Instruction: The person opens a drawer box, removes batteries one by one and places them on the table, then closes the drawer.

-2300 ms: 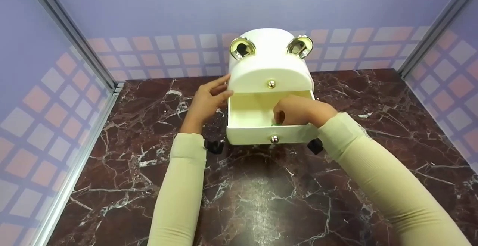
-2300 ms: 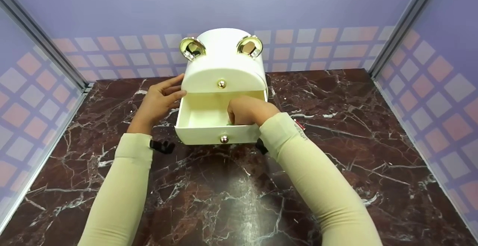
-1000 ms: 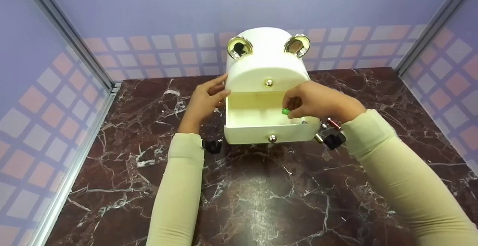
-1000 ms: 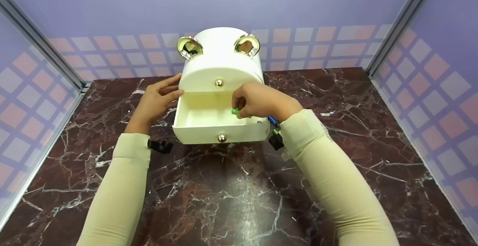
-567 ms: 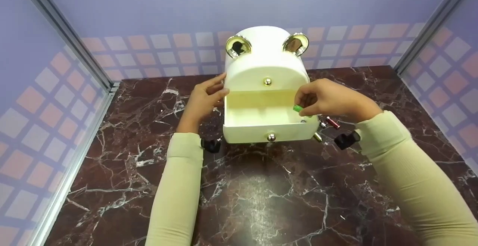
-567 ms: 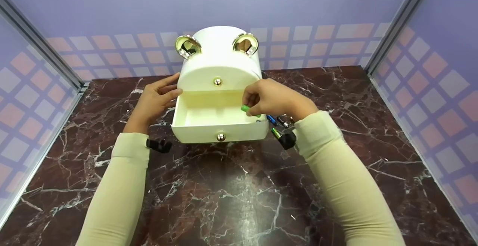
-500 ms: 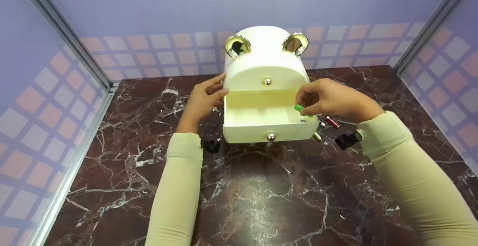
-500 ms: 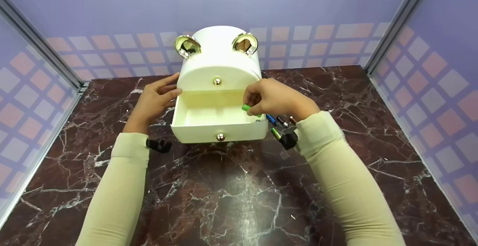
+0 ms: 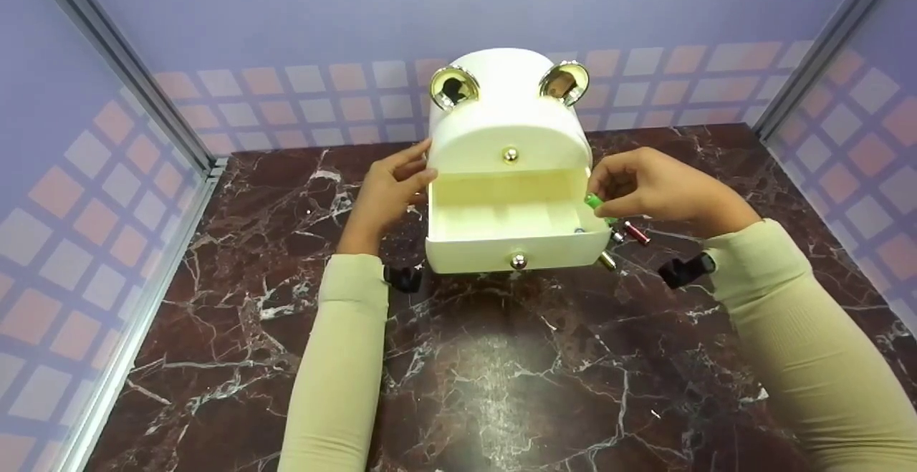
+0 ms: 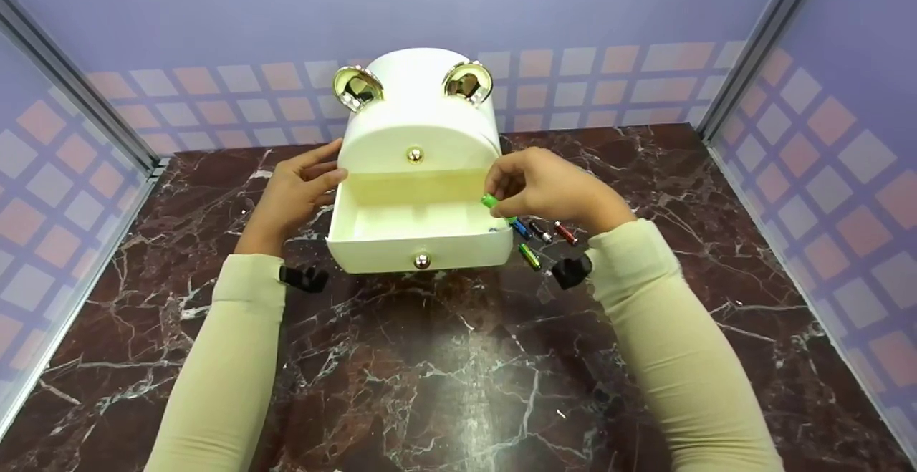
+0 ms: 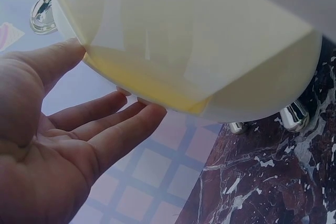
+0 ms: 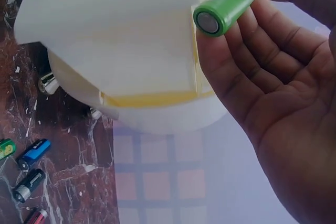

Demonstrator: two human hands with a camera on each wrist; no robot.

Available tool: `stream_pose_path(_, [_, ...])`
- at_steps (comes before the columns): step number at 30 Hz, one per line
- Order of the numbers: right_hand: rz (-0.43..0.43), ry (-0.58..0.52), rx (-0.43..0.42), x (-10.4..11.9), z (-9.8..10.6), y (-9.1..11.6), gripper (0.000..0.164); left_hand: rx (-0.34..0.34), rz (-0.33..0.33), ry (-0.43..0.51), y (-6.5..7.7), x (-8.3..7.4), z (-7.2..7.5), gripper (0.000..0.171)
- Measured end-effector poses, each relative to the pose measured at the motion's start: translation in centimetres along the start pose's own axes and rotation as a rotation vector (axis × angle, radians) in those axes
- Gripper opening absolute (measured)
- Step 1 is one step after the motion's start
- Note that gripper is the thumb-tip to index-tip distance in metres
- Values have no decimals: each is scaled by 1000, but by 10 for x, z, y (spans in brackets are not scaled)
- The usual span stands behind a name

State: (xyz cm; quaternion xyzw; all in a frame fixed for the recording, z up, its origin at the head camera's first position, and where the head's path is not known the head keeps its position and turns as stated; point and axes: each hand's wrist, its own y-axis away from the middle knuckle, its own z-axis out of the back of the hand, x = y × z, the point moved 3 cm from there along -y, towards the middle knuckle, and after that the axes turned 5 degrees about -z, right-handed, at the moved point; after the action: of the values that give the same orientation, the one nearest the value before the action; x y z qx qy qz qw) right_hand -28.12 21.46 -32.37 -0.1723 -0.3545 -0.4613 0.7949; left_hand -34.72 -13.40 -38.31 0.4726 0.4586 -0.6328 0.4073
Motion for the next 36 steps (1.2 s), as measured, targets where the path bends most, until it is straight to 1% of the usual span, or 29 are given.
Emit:
stream_pose_path(3, [-5,-39,3,-6,2,4,16,-2,3,-11,0,1,0,52])
stream_pose_path(7, [-2,-55,0,-12,4,9,16,-4,-4,-12,0,2,1,53])
stream_pose_path(10, [-18,-63,-8,-16,5,13,16,-5,-10,-14,0,2,1,53])
stream_pose_path(14, [-47,-79,-31,-22,6,17,17,-10,-6,-19,0,2,1,52])
stream_pose_path(20, [-122,-162,-47,-38,3,21,19,-11,0,-8,0,1,0,52])
stream_pose_path(24, [-145,-127,-61,-48,2,24,19,-13,1,-5,0,2,0,52])
stream_pose_path(28, [-167,-115,-61,-57,1,24,20,-18,5,-8,0,1,0,52])
stream_pose_path(36, [-177,-84,-62,-73,-4,25,23,-13,-4,4,2,1,0,51])
